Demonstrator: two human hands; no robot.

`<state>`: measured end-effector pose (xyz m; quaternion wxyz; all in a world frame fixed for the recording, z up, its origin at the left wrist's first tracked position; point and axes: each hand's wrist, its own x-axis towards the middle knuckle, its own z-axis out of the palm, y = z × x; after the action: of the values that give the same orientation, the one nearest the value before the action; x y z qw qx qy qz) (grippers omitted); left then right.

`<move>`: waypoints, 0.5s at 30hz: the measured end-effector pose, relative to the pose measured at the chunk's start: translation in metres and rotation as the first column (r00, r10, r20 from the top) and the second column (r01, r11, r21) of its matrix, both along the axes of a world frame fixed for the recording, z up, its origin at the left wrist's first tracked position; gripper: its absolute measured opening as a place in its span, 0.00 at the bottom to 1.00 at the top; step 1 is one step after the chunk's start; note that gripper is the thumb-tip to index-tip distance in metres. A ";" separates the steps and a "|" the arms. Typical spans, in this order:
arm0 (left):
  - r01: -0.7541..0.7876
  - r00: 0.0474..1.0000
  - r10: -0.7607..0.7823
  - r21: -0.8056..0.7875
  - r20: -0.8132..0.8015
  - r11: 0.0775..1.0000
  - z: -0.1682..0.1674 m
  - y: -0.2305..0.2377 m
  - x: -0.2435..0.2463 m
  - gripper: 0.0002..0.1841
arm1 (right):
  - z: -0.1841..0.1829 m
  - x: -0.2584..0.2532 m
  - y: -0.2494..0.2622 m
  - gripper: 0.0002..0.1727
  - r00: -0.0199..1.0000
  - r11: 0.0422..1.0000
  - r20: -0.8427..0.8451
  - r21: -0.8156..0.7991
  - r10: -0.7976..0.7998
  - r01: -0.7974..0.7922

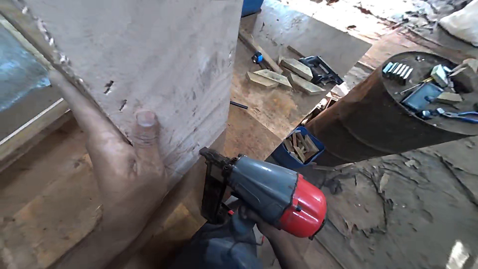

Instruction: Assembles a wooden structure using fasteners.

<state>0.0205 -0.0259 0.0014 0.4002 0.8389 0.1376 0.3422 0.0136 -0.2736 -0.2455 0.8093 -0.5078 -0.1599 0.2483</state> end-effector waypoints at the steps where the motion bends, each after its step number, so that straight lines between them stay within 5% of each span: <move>1: -0.003 1.000 0.003 0.013 -0.010 1.000 0.000 0.001 0.001 0.42 | -0.009 0.000 -0.001 0.08 1.000 0.999 -0.002 -0.029 0.013 -0.013; 8: 0.039 0.996 -0.038 -0.019 0.076 0.999 -0.004 0.005 0.009 0.43 | -0.016 -0.011 -0.017 0.11 0.996 0.975 -0.087 -0.223 -0.038 0.017; 15: -0.031 0.996 0.032 -0.015 0.079 0.999 -0.003 0.003 0.008 0.40 | -0.033 -0.007 -0.009 0.08 0.965 0.997 -0.262 -0.061 0.030 -0.048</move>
<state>0.0290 -0.0230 -0.0017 0.4056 0.8197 0.1369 0.3806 0.0062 -0.2824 -0.2783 0.8008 -0.4943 -0.0534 0.3341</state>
